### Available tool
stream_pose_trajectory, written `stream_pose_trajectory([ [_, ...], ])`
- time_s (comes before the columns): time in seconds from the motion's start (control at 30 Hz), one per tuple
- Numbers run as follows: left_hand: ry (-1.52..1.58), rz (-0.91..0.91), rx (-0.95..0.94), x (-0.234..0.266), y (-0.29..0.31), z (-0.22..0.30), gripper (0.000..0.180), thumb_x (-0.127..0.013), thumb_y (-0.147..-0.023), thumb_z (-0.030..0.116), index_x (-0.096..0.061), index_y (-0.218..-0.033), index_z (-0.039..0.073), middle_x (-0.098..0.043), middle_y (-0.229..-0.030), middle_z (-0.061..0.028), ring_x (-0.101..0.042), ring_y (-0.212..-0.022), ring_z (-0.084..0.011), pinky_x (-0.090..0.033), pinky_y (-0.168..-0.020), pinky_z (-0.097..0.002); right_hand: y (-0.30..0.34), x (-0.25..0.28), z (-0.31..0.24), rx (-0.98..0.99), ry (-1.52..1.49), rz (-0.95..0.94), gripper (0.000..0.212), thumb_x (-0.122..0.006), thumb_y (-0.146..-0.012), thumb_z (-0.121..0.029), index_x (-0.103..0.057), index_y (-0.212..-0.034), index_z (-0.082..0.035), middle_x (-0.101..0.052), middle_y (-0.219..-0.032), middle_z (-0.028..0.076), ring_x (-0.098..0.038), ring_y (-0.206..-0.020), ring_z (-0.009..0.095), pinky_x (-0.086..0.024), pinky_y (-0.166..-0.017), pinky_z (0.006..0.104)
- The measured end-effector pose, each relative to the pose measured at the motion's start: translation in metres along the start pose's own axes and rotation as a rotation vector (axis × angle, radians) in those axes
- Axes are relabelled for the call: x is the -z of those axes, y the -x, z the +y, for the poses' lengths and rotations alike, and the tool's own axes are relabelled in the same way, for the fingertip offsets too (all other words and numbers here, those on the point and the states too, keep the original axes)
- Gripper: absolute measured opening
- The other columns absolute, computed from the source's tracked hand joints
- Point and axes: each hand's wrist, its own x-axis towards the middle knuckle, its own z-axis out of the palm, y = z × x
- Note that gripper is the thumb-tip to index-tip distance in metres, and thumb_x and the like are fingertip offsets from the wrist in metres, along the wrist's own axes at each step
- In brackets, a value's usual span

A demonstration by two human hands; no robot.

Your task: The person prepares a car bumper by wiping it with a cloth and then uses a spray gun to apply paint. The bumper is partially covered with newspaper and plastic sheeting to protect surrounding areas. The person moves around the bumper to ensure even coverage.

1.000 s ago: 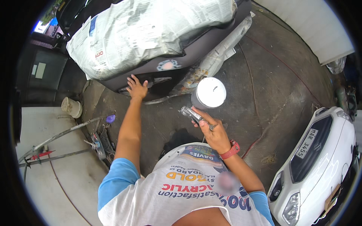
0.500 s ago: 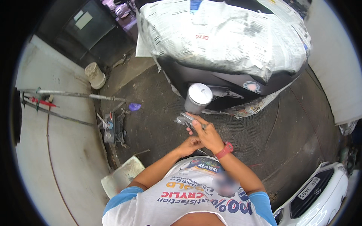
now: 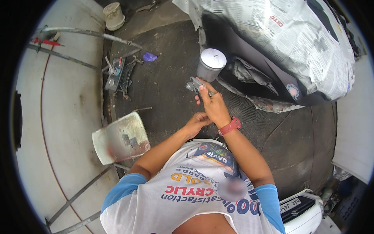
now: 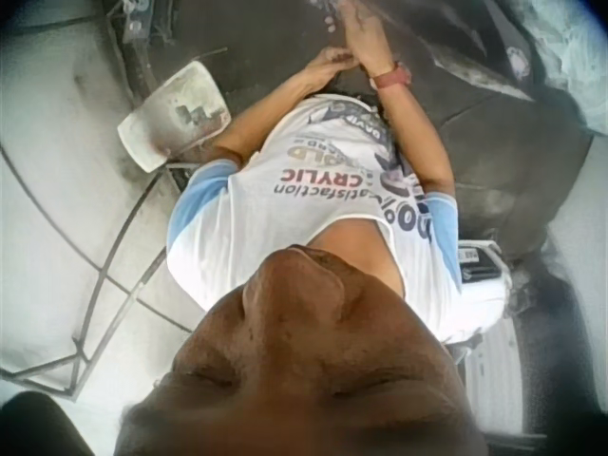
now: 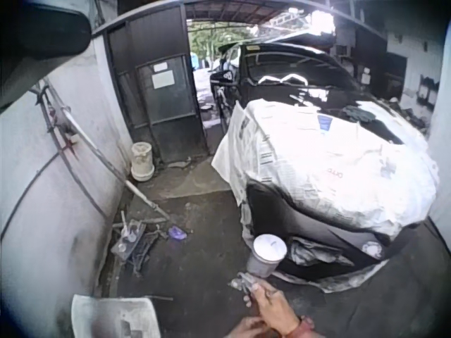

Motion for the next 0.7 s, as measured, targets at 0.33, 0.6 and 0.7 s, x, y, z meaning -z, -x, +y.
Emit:
stream_pose_trajectory([
  [0.33,0.011,0.024,-0.108,0.02,0.013,-0.001,0.031,-0.068,-0.111,0.025,-0.077,-0.129,0.002,-0.079,-0.12,-0.0043,-0.069,-0.113,-0.0106,-0.053,-0.092,-0.0271,-0.013,-0.034,-0.01,-0.051,0.071,0.012,0.048,-0.051,-0.118,-0.037,-0.065,-0.153,-0.008,-0.075,-0.095,0.007,-0.066,-0.079,0.01,-0.057,-0.073,0.0293],
  [0.6,-0.01,0.004,0.052,0.029,0.022,0.014,0.032,-0.066,-0.112,0.021,-0.074,-0.137,0.004,-0.076,-0.127,-0.0002,-0.065,-0.12,-0.0085,-0.048,-0.107,-0.0288,-0.014,-0.042,-0.007,-0.08,0.07,0.016,0.047,-0.051,-0.118,-0.037,-0.064,-0.154,-0.009,-0.074,-0.094,0.006,-0.065,-0.078,0.009,-0.055,-0.072,0.0288],
  [0.7,-0.012,-0.009,0.074,0.03,0.023,0.019,0.032,-0.066,-0.112,0.022,-0.074,-0.137,0.003,-0.077,-0.127,-0.0018,-0.066,-0.12,-0.0098,-0.048,-0.108,-0.0295,-0.013,-0.042,-0.009,-0.1,0.068,0.021,0.048,-0.051,-0.118,-0.038,-0.064,-0.154,-0.01,-0.074,-0.094,0.006,-0.065,-0.078,0.009,-0.055,-0.072,0.029],
])
